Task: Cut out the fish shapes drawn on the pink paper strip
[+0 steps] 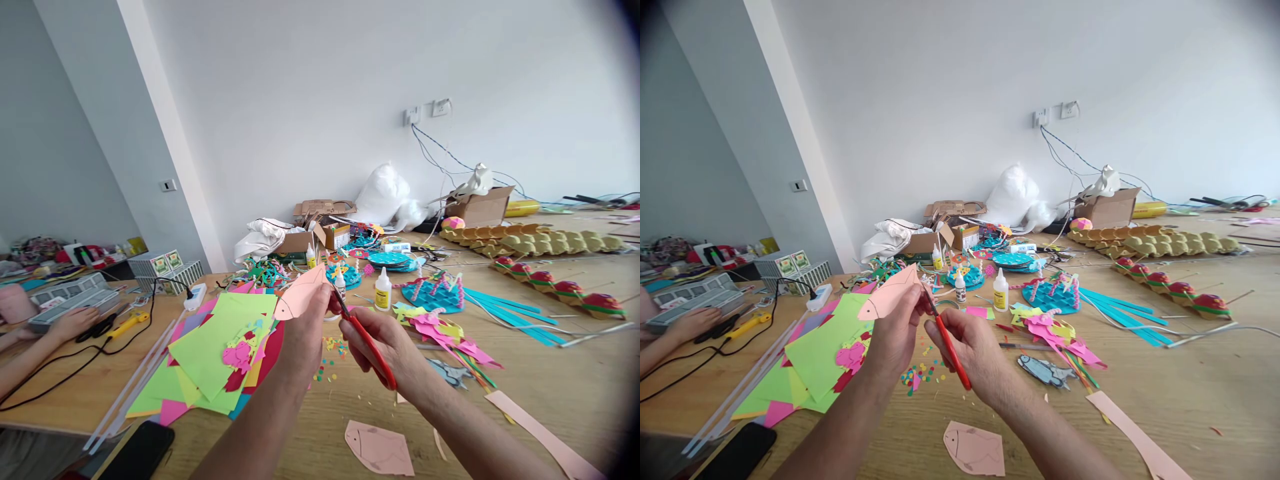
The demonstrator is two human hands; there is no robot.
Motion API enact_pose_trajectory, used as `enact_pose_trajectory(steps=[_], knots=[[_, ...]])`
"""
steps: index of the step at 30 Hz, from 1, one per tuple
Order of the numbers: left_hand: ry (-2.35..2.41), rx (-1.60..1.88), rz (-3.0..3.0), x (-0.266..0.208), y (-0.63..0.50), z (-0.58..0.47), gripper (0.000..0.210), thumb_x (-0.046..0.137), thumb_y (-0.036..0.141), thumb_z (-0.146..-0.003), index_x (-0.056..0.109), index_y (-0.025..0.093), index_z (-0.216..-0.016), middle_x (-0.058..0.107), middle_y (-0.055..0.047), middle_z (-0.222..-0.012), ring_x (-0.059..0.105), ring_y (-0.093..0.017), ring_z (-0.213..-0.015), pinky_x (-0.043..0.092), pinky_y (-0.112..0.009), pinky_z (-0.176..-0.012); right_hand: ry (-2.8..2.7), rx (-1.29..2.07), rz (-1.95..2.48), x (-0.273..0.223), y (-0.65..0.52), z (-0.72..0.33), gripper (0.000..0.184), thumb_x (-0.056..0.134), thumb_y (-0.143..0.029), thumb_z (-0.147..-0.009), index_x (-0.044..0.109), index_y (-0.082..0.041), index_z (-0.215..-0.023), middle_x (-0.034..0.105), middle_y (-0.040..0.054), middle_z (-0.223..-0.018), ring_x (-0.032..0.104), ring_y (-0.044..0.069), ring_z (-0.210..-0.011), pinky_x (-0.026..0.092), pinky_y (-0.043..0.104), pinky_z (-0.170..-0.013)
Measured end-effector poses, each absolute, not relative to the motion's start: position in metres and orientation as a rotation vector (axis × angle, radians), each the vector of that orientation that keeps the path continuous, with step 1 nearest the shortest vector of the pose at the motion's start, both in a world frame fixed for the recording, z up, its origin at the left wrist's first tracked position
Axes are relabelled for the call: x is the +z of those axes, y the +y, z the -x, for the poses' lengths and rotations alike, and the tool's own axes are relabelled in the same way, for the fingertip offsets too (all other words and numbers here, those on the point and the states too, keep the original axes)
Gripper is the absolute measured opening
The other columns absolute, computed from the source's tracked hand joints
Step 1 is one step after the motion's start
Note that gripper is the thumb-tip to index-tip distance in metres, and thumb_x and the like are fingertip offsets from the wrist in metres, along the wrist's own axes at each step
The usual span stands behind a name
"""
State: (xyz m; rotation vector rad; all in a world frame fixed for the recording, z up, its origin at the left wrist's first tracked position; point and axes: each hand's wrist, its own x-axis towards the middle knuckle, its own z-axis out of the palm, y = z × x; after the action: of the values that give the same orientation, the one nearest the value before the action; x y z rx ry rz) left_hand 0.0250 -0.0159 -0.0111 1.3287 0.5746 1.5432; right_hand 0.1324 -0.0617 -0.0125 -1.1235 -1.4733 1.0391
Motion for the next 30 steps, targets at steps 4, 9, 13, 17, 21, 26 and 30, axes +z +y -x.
enact_pose_trajectory(steps=[4,9,13,17,21,26,30], knots=[[0.584,1.535,-1.303,-0.011,-0.016,-0.025,0.014,0.055,0.027,-0.079,0.057,0.017,-0.07,0.054,0.002,-0.068,0.051,-0.011,-0.065,0.044,-0.023,-0.064,-1.467,1.042,1.12,-0.013,-0.061,-0.132,0.035,0.051,-0.05,-0.072,0.041,-0.021,-0.055,0.039,-0.0082,-0.038,0.033,0.006,-0.035,0.027,0.019,-0.038],[0.564,1.55,-1.299,-0.013,-0.015,-0.026,0.014,0.055,0.026,-0.079,0.058,0.016,-0.069,0.055,0.002,-0.067,0.05,-0.01,-0.063,0.044,-0.023,-0.062,-1.467,1.044,1.127,-0.015,-0.059,-0.133,0.034,0.05,-0.048,-0.073,0.041,-0.021,-0.055,0.039,-0.0087,-0.037,0.033,0.005,-0.034,0.026,0.019,-0.038],[0.531,1.538,-1.294,-0.013,-0.014,-0.025,0.014,0.055,0.025,-0.08,0.059,0.016,-0.07,0.056,0.002,-0.067,0.051,-0.01,-0.063,0.044,-0.023,-0.062,-1.469,1.051,1.143,-0.015,-0.059,-0.134,0.034,0.05,-0.047,-0.074,0.041,-0.021,-0.055,0.038,-0.0092,-0.037,0.032,0.005,-0.033,0.025,0.018,-0.037],[0.486,1.477,-1.328,-0.011,-0.011,-0.022,0.016,0.055,0.025,-0.08,0.059,0.016,-0.067,0.055,0.001,-0.064,0.051,-0.01,-0.061,0.044,-0.023,-0.062,-1.471,1.048,1.173,-0.012,-0.06,-0.134,0.033,0.049,-0.045,-0.074,0.04,-0.021,-0.055,0.038,-0.0091,-0.035,0.031,0.004,-0.031,0.023,0.018,-0.036],[0.475,1.421,-1.391,-0.011,-0.009,-0.016,0.018,0.053,0.025,-0.081,0.06,0.015,-0.067,0.055,0.0,-0.065,0.052,-0.011,-0.063,0.045,-0.024,-0.062,-1.482,1.047,1.188,-0.012,-0.06,-0.134,0.031,0.049,-0.044,-0.074,0.041,-0.021,-0.056,0.037,-0.0097,-0.034,0.03,0.004,-0.03,0.023,0.018,-0.035],[0.441,1.371,-1.435,-0.011,-0.006,-0.013,0.018,0.052,0.026,-0.083,0.06,0.015,-0.072,0.057,0.0,-0.067,0.053,-0.011,-0.064,0.045,-0.024,-0.062,-1.521,1.034,1.173,-0.016,-0.058,-0.137,0.032,0.049,-0.044,-0.076,0.041,-0.021,-0.056,0.037,-0.0096,-0.035,0.031,0.004,-0.03,0.023,0.018,-0.035],[0.444,1.33,-1.429,-0.009,-0.004,-0.01,0.018,0.051,0.026,-0.084,0.062,0.014,-0.075,0.059,0.0,-0.068,0.054,-0.011,-0.064,0.045,-0.023,-0.062,-1.524,1.051,1.18,-0.015,-0.059,-0.139,0.031,0.049,-0.045,-0.076,0.042,-0.021,-0.058,0.037,-0.0099,-0.036,0.031,0.005,-0.031,0.023,0.018,-0.035]])
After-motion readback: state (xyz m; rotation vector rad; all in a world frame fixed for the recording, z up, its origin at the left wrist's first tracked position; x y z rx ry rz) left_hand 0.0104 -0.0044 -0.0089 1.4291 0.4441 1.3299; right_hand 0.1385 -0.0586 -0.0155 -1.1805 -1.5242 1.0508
